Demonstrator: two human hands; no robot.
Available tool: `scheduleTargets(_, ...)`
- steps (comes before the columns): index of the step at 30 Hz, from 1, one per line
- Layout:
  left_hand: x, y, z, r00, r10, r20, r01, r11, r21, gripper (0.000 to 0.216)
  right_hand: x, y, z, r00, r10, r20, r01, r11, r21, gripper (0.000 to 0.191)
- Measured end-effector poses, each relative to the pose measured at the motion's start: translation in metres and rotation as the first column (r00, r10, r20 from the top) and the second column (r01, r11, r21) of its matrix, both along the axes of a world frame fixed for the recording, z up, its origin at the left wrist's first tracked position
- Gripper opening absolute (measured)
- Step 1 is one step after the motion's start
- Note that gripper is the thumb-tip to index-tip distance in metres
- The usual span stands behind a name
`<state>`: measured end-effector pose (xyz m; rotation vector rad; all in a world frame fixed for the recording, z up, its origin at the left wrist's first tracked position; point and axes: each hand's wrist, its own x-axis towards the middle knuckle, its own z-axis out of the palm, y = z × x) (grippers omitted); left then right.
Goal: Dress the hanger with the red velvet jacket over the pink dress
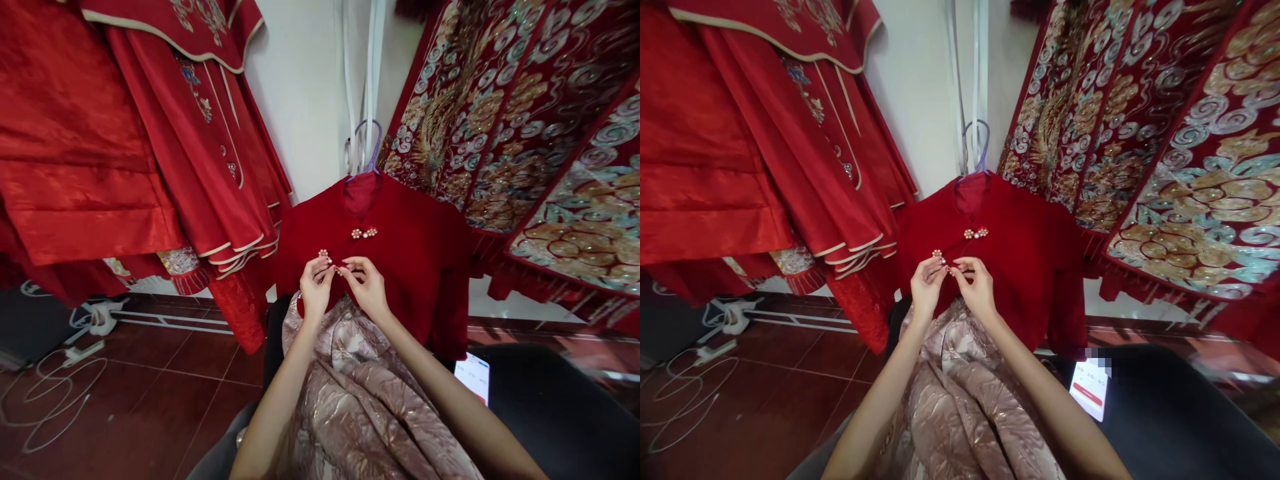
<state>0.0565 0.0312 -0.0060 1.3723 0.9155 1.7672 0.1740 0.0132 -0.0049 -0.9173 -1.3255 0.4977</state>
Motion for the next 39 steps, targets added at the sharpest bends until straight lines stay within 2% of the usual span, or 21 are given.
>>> scheduleTargets(6, -0.001, 0.007, 0.0, 0.998, -0.036, 0.045, 0.037, 0.999, -0.024, 0.028, 0.003, 0.019, 0.011, 0.996, -0.037, 0.077, 0.034, 0.999, 0.042, 0.02)
scheduleTargets(10, -0.002, 0.008, -0.002, 0.997, -0.072, -0.039, 0.071, 0.996, -0.047, 0.032, 0.006, 0.022, 0.013, 0.991, -0.06, 0.117, 0.054, 0.997, 0.051, 0.019)
scheduleTargets(18, -0.003, 0.002, 0.003, 1.0, -0.015, 0.01, 0.016, 0.999, -0.038, 0.026, 0.002, 0.018, 0.018, 0.982, -0.035, 0.187, 0.022, 0.997, 0.07, 0.016)
scheduleTargets(26, -0.009, 0.009, 0.014, 0.992, 0.024, -0.122, -0.03, 0.998, -0.051, 0.022, -0.002, 0.02, 0.021, 0.975, -0.075, 0.207, 0.055, 0.993, 0.103, 0.014)
scheduleTargets(34, -0.018, 0.015, 0.016, 0.99, -0.08, -0.118, 0.068, 0.993, -0.101, 0.017, -0.001, 0.023, 0.019, 0.947, -0.115, 0.3, 0.059, 0.98, 0.189, 0.013)
scheduleTargets(37, -0.021, 0.015, 0.019, 0.975, -0.078, -0.208, 0.06, 0.994, -0.093, 0.017, -0.002, 0.023, 0.016, 0.941, -0.122, 0.315, 0.058, 0.977, 0.206, 0.012)
scheduleTargets(39, -0.023, 0.012, 0.024, 0.936, -0.031, -0.349, 0.013, 0.998, -0.056, 0.016, -0.002, 0.024, 0.016, 0.936, -0.129, 0.328, 0.059, 0.975, 0.216, 0.012)
